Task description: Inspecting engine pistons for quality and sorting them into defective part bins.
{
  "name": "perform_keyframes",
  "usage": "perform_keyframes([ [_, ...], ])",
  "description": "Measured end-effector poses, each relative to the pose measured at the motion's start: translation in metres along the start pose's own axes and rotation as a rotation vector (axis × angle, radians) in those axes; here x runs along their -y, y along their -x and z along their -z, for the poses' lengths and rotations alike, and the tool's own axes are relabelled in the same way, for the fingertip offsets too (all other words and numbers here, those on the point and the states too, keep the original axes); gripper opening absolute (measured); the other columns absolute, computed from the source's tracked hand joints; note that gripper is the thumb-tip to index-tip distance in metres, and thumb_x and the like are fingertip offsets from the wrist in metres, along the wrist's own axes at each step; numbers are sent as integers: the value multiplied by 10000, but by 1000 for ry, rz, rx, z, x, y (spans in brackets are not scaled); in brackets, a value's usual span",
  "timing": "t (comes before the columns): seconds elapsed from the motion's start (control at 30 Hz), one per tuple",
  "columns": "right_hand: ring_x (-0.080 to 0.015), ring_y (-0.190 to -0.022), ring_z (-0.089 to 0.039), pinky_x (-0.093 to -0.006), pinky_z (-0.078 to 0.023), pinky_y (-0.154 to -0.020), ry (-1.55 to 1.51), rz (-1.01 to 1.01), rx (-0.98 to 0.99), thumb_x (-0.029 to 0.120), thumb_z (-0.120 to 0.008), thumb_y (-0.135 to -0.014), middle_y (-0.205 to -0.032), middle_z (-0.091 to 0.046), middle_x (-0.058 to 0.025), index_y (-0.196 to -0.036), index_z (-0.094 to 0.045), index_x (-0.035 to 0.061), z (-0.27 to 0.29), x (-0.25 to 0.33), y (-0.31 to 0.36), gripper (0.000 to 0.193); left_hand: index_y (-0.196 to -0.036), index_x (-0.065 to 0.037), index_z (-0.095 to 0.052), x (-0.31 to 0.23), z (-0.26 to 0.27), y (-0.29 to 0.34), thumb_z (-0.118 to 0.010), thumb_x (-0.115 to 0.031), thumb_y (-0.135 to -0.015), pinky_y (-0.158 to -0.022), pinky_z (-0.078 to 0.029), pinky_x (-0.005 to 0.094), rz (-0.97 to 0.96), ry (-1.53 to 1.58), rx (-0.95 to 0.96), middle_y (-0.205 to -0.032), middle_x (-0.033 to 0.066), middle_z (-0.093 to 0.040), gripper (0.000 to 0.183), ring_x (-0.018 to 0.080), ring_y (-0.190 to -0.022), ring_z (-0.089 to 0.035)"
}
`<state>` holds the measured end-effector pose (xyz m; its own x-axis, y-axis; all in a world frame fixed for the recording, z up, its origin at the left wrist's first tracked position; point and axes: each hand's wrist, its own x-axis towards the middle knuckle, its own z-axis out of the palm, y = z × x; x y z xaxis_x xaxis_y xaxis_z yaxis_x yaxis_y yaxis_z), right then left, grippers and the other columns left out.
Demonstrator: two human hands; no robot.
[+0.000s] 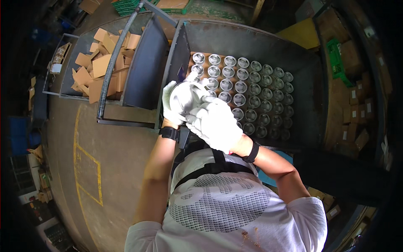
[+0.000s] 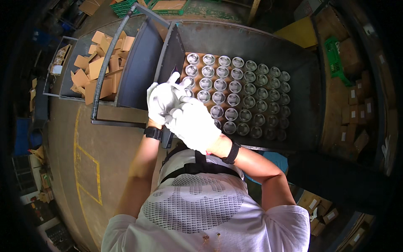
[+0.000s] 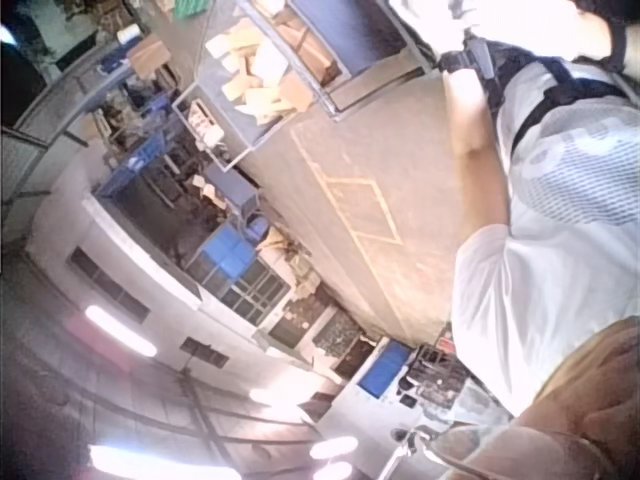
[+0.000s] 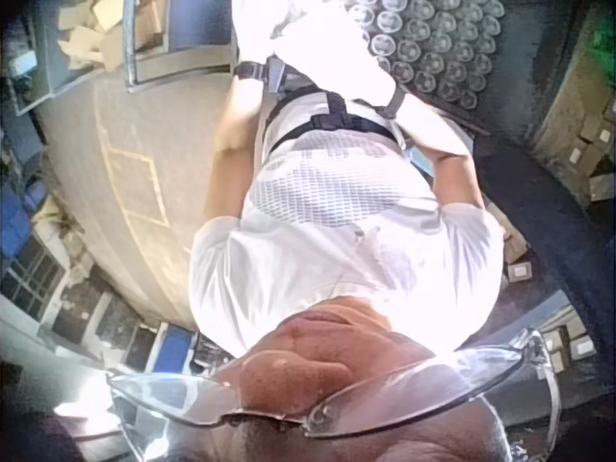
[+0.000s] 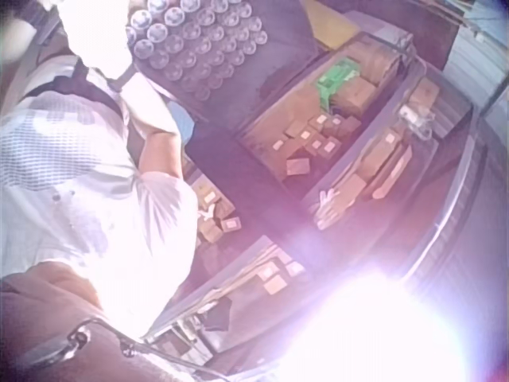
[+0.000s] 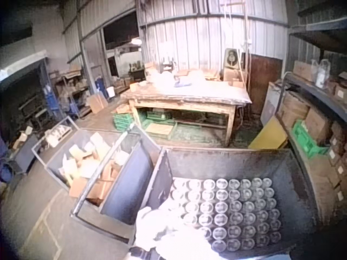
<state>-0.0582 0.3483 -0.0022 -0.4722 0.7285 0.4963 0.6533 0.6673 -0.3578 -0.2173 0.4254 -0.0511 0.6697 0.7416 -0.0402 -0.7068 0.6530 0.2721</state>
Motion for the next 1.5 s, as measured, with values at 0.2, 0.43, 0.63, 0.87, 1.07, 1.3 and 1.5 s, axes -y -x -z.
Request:
perform_keyframes([
  [0.2,-253,-949,-604,-445,-468,-936,57,30,-162,260,-738,-803,-974,-658,-49,-976,-686,94,-15,-14,2,245,-1423,-4,-378,-5,14,4,-605,-404,-921,-1049,-465,416,-134,-102,-269,-1333,179,-562,681,302,-1192,-581],
  [0.43,-302,-893,-532,-433,-423,-843,-20,-268,108,356,-630,-884,-932,-631,-74,-1002,-697,124,-23,-60,28,268,-1386,-17,-380,12,26,8,-828,22,-709,-993,-526,376,-500,-1110,-249,-1287,154,-580,813,238,-1137,-608],
  [0.63,-306,-1046,-503,-407,-411,-933,-133,-450,204,449,-609,-914,-1127,-605,-109,-1081,-697,112,-40,-66,57,387,-1328,13,-518,7,13,6,-459,-175,-1026,-1023,-504,384,-259,-565,-332,-1299,159,-586,360,244,-1168,-604],
  [0.87,-312,-962,-501,-428,-414,-859,-237,-405,237,479,-602,-891,-999,-583,-117,-1112,-709,156,-54,-78,73,406,-1355,3,-513,10,-3,0,-471,-240,-1024,-1038,-495,387,-190,-584,-420,-1311,141,-590,412,254,-1201,-598],
  [1.07,-299,-896,-542,-402,-443,-808,-135,-398,132,419,-630,-894,-952,-613,-122,-1097,-711,125,-52,-80,75,366,-1326,-10,-542,8,13,-17,-420,-275,-1040,-1023,-506,420,-81,-463,-523,-1258,141,-632,409,261,-1175,-616],
  [1.3,-72,-817,-604,-247,-470,-740,-1239,-914,-109,246,-641,-946,-962,-699,7,-1088,-703,42,-30,-84,54,257,-1368,-22,-510,16,28,-29,-416,-405,-1027,-991,-520,433,285,-184,-389,-1286,113,-630,521,263,-1170,-627],
  [1.5,-81,-923,-642,-243,-496,-824,-1420,-953,-169,220,-616,-968,-1039,-703,-18,-1134,-685,41,-41,-97,65,254,-1491,-155,-422,22,53,-13,-400,-340,-1041,-971,-522,427,75,-918,-460,-1458,92,-479,487,233,-1259,-551],
])
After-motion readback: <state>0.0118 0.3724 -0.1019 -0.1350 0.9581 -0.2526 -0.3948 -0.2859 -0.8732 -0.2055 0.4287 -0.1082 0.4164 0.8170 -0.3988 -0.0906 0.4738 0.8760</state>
